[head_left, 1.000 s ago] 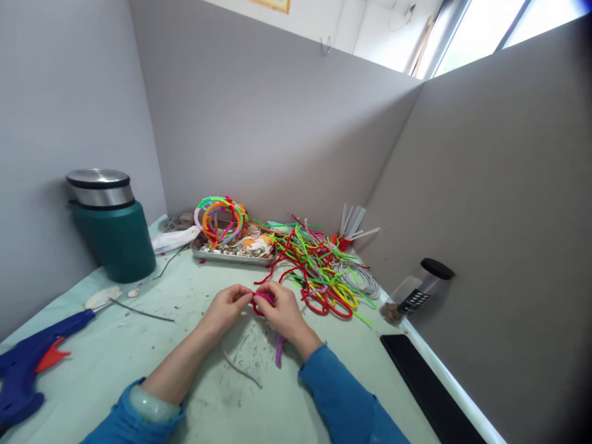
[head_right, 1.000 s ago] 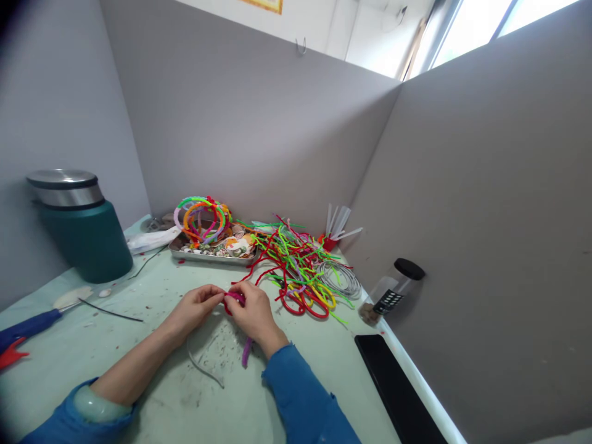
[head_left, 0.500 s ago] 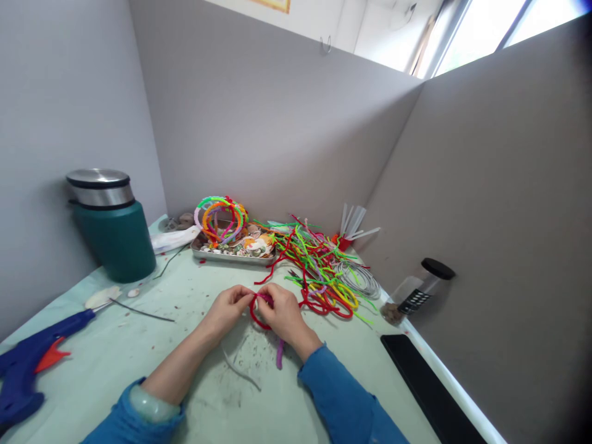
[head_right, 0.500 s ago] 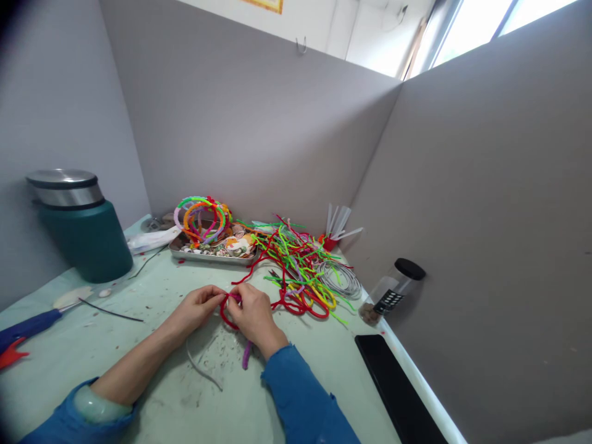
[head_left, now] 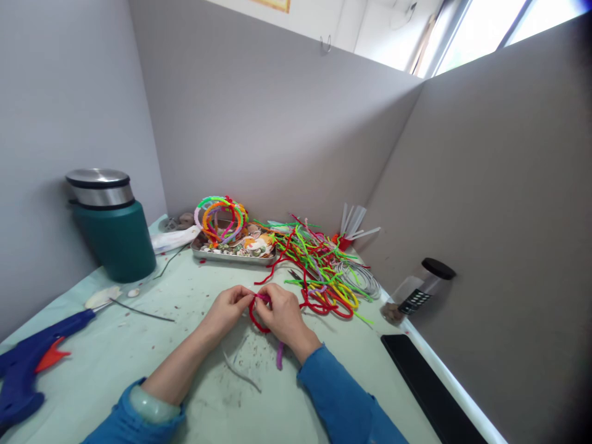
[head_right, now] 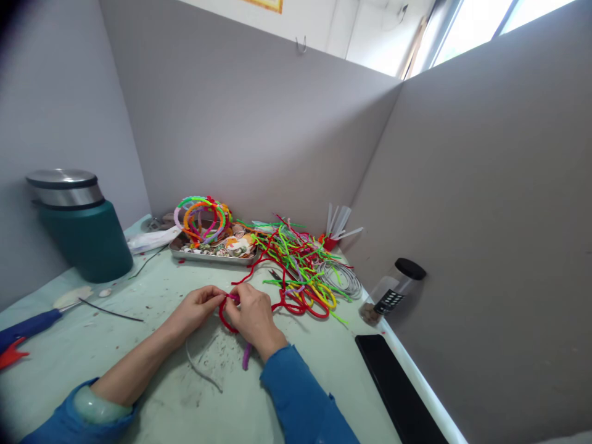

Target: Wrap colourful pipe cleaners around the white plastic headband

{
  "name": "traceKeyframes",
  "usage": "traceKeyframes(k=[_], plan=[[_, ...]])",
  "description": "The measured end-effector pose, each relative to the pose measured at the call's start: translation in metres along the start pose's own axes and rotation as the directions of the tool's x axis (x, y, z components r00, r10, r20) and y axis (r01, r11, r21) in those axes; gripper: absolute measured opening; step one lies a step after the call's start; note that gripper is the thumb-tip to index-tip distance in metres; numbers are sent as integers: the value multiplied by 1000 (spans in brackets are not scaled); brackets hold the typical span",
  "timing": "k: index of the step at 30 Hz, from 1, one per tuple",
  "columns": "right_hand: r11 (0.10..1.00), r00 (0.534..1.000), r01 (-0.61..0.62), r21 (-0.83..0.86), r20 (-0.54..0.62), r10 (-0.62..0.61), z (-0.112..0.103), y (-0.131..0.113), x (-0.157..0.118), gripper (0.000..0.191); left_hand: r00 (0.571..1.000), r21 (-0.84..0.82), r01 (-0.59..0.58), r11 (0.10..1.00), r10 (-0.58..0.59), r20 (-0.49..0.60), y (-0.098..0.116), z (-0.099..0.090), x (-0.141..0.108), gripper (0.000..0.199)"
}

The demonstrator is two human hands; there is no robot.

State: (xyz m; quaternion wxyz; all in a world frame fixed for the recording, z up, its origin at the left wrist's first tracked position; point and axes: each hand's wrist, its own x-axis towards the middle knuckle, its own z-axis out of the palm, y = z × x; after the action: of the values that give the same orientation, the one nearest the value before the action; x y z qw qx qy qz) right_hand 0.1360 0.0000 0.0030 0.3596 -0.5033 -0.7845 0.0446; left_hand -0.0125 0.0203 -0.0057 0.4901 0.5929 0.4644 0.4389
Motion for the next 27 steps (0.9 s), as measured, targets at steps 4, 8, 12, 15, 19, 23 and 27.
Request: traceKeyframes(k=[4,8,12,15,19,23,27], plan=[[999,1000,3,-40,3,-3,0,0,0,10,1000,11,10,1000,-10,1,2,0,-1,25],[998,1000,8,-68,-1,-8,2,-1,1,10,1000,-13,31,999,-31,1,5,2,-3,25],[995,1000,23,-100,-11,-25,2,0,2,9,999,-19,36,999,-35,15,5,1,-3,23],[994,1000,32,-101,2,-31,3,1,2,8,999,48,-23,999,21,38,5,-2,-2,20],[994,999,39,-98,23,-37,3,3,1,7,986,391,-157,907,165,11,7,-5,-6,15],[996,998,43,-75,39,-40,3,3,1,7,953,565,-269,780,299,40,10,-5,-11,14],[998,998,49,-44,48,-47,2,5,1,8,942,644,-297,705,328,75,8,-7,-10,15]])
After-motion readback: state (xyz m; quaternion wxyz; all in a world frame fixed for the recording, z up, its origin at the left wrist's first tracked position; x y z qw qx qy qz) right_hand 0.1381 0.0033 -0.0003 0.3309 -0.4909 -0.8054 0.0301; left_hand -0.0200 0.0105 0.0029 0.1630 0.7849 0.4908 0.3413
